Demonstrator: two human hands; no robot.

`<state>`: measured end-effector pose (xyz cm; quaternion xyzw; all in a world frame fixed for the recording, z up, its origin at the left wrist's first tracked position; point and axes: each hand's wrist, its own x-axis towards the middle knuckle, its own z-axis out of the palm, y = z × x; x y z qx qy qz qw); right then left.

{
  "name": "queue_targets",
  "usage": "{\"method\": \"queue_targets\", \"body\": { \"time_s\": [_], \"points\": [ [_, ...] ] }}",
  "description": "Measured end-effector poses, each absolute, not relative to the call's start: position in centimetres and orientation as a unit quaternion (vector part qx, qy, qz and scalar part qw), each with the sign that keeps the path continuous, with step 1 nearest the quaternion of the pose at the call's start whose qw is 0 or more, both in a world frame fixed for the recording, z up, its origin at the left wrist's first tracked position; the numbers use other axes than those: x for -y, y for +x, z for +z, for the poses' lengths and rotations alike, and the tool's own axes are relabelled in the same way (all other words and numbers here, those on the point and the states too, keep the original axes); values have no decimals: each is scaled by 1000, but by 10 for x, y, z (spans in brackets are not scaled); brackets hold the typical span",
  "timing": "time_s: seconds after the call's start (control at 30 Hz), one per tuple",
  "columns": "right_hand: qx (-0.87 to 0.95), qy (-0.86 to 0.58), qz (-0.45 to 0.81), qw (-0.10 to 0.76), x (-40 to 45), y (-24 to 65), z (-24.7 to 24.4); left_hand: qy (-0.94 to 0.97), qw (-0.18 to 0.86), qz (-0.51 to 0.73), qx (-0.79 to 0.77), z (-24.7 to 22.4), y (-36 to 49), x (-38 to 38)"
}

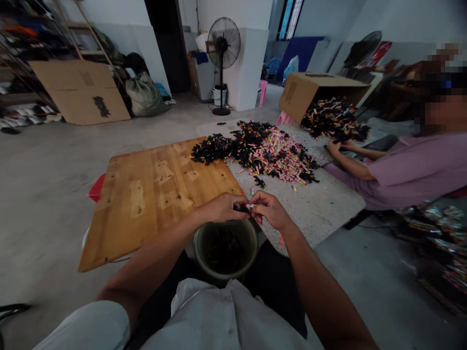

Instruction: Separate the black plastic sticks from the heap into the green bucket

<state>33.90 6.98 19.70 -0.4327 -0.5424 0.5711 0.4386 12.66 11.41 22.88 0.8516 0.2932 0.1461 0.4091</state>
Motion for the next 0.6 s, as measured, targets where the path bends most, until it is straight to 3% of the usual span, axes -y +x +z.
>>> {"method": "queue_targets", "body": {
  "time_s": [0.13, 0.37, 0.47, 0.6],
  "points": [
    [501, -418, 628, 424, -69, 341, 196, 868, 390, 128, -280, 225, 126, -115],
    [455, -376, 717, 371, -63, 349, 175, 830, 483, 93, -261, 206, 130, -118],
    [485, -371, 734, 297, -68, 357, 157, 797, 543, 8, -263, 191, 130, -120],
    [567, -475, 641, 205, -93, 375, 125, 827, 491, -79, -263, 171, 123, -132]
  ]
}}
